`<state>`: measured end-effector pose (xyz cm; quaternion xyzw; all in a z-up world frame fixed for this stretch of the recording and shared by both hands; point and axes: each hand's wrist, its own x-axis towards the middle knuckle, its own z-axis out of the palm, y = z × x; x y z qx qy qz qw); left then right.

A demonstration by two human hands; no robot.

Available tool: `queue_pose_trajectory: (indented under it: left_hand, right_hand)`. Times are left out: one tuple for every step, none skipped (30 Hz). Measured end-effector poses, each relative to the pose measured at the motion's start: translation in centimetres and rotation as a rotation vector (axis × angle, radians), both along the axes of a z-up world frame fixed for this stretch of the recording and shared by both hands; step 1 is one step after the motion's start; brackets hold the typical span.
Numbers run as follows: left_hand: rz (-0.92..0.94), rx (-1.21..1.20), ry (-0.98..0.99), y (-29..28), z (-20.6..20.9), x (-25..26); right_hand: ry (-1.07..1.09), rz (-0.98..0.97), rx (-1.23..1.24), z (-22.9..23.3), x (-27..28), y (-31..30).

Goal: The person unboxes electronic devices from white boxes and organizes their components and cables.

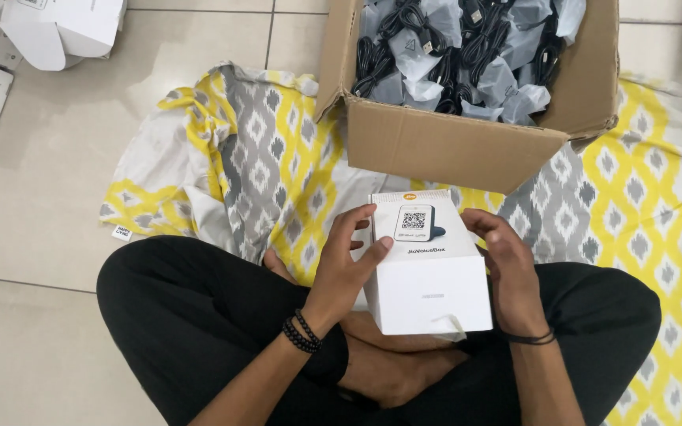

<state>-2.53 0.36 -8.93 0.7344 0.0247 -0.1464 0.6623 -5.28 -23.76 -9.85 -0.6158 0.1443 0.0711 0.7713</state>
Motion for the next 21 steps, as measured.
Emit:
queue_pose_trajectory:
  left_hand:
    - [-0.029, 0.086, -0.013, -0.2, 0.4, -0.1]
    - [-0.031, 0.085, -0.011, -0.2, -0.7, -0.4]
    - [-0.057, 0.175, -0.024, -0.2, -1.8, -0.8]
    - [-0.082, 0.263, -0.042, -0.3, -2.8, -1.0]
    - [-0.083, 0.26, -0.045, -0.6, -3.5, -0.9]
    - [-0.09, 0.314, -0.008, -0.9, -4.2, -1.0]
    - [-0.097, 0.368, 0.028, -1.1, -4.8, -1.1]
    - [-0.095, 0.366, 0.026, -1.2, -4.8, -1.0]
    - [-0.079, 0.363, 0.083, -1.3, -4.7, -0.9]
    - [-0.068, 0.359, 0.137, -1.4, -4.7, -0.7]
    - [-0.07, 0.357, 0.132, -1.4, -4.7, -0.8]
    - [-0.061, 0.371, 0.125, -1.4, -4.8, -0.8]
    - [-0.052, 0.384, 0.119, -1.4, -4.8, -0.8]
    - [-0.049, 0.383, 0.11, -1.3, -3.5, -0.9]
    - [-0.029, 0.295, 0.152, -1.2, -2.3, -1.0]
    - [-0.012, 0.207, 0.2, -1.0, -1.1, -1.2]
    - [-0.012, 0.207, 0.198, -0.5, -0.8, -1.8]
    - [-0.019, -0.054, 0.168, 0.0, -0.4, -2.6]
    - [-0.025, -0.316, 0.138, 0.5, -0.1, -3.3]
    - [-0.029, -0.318, 0.141, 0.4, 1.5, -3.9]
    - [-0.016, -0.299, 0.144, 0.4, 3.1, -4.5]
  right_hand:
    - [0.002, 0.016, -0.035, 0.2, 0.1, -0.1]
    - [0.004, 0.015, -0.036, 0.0, 0.3, 0.4]
    - [0.011, 0.065, -0.218, -0.2, 0.4, 0.9]
    - [0.014, 0.116, -0.403, -0.3, 0.8, 1.3]
    - [0.011, 0.115, -0.405, -1.3, 0.6, 1.7]
    - [0.064, 0.155, -0.495, -2.3, 0.4, 2.2]
    - [0.117, 0.194, -0.585, -3.3, 0.2, 2.7]
    - [0.114, 0.195, -0.587, -3.4, 0.2, 2.8]
    - [0.077, 0.177, -0.596, -3.5, 0.2, 3.0]
    - [0.04, 0.153, -0.605, -3.6, 0.2, 3.1]
    - [0.037, 0.149, -0.607, -3.4, 0.2, 3.1]
    - [0.104, 0.152, -0.654, -3.2, 0.4, 3.1]
    - [0.172, 0.155, -0.7, -3.0, 0.5, 3.0]
    - [0.162, 0.153, -0.702, -2.7, 0.1, 3.0]
    - [0.179, 0.152, -0.646, -2.4, -0.2, 2.9]
    - [0.202, 0.154, -0.587, -2.2, -0.7, 2.9]
    - [0.199, 0.154, -0.588, -0.7, -1.4, 2.8]
    - [0.213, 0.085, -0.346, 0.7, -2.3, 2.7]
    - [0.224, 0.014, -0.104, 2.1, -3.1, 2.6]
    - [0.227, 0.01, -0.106, 3.5, -3.5, 2.9]
    - [0.149, -0.023, 0.042, 5.0, -3.9, 3.2]
